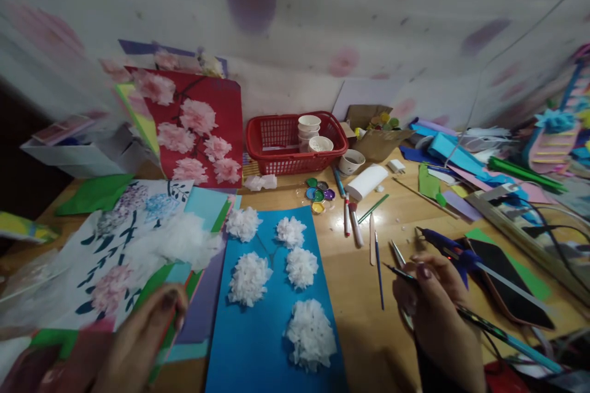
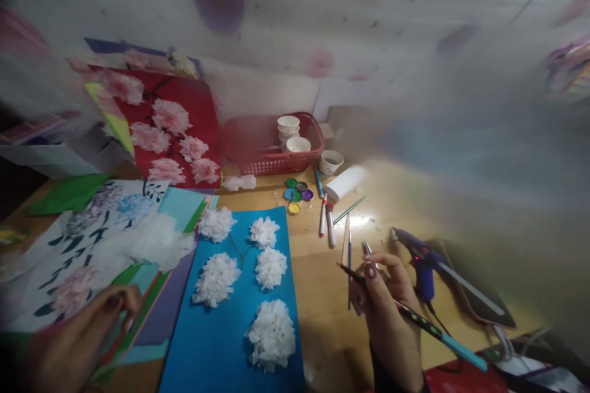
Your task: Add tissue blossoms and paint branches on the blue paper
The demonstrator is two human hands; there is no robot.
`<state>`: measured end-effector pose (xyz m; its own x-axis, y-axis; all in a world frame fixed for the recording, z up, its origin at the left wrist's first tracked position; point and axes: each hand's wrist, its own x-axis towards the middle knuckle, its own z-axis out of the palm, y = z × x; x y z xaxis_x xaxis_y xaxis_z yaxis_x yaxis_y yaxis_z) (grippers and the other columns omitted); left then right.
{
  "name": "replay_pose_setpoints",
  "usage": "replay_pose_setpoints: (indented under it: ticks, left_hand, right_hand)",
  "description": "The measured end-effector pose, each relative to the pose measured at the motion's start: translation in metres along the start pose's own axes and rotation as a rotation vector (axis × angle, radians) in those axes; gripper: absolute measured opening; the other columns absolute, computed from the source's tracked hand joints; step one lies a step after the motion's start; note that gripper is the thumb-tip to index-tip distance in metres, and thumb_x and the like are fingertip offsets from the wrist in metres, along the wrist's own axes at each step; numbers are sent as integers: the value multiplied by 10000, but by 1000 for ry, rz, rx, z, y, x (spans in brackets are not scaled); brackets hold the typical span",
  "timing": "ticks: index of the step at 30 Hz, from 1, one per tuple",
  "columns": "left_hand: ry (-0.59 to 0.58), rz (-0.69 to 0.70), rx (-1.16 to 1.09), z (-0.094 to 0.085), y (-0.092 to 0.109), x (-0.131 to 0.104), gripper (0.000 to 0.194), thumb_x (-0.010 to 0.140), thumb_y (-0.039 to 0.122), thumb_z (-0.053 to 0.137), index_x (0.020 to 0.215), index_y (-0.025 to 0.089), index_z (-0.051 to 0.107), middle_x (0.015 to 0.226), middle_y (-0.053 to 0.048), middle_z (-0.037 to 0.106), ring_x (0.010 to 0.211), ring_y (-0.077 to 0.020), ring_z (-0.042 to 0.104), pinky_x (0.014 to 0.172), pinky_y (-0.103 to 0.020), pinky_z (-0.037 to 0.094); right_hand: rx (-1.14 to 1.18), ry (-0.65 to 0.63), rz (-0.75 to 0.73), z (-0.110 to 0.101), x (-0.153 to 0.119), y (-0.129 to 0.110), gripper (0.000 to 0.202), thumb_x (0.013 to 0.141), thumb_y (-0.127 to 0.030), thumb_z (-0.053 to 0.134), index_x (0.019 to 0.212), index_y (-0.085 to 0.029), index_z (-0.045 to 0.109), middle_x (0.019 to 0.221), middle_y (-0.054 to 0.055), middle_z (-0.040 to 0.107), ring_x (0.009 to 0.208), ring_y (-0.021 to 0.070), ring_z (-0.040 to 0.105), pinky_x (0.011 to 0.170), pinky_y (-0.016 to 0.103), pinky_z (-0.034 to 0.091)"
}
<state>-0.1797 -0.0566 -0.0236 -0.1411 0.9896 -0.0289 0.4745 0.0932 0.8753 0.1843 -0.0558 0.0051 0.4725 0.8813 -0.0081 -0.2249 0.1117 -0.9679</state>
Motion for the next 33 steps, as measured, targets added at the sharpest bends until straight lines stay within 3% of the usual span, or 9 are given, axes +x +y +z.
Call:
replay_pose_setpoints:
  ticks: [2,5,10,14,19,24,29,33]
  left_hand:
    - [68,37,-21,-16,4,23,372,864,583,476,751,235,546,622,10,549,608,-170,526,601,-273,488]
    - [69,122,-45,-14,20,62,359,821,579,498,762,225,515,657,13,563,609,-159,543,611,-278,490]
    - [157,66,177,28,33,130,275,838,397,317,646,235,429,627,-24,582,637,-179,589,670,-311,482]
    - [227,38,342,58,22,170,122,763,283,450,667,247,385,764,-74,642,872,-243,636,783,-335,463]
    - [186,45,460,72,6,180,83,772,263,520,764,234,443,844,-86,675,895,-257,660,764,-320,455]
    - [129,69,497,72,-2,178,151,806,348,566,817,219,489,828,-72,695,885,-267,674,771,-331,440]
    - [69,81,517,72,-4,181,141,814,316,587,791,207,501,787,-57,696,887,-268,680,857,-372,406]
    - [43,75,507,70,-4,183,126,825,298,581,803,202,502,814,-56,697,896,-260,677,864,-372,395]
  right_hand:
    - [-69,-62,-41,-5,5,-6,188,761,-360,737,785,-225,608,527,-39,497,457,90,449,421,197,339]
    - [-165,-170,-82,10,6,-3,177,775,-358,728,770,-212,627,570,-13,555,535,119,509,494,236,394]
    - [-280,-352,-91,59,3,10,200,830,-377,667,749,-197,635,614,-2,609,602,133,568,605,272,449]
    - [-362,-449,-46,96,4,17,286,787,-410,701,652,-176,606,561,-1,599,519,113,537,502,237,411]
    - [-420,-409,-37,131,20,41,380,696,-447,767,616,-193,496,496,-31,561,413,81,439,400,207,314]
    - [-525,-320,-243,152,36,71,455,709,-476,743,513,-203,436,473,-45,473,451,88,423,448,228,343]
    - [-560,-380,-178,152,31,77,410,767,-472,701,573,-203,459,480,-44,504,416,81,417,417,220,329]
    - [-593,-352,-129,133,15,69,367,755,-415,734,597,-195,486,457,-51,515,388,77,432,395,206,323]
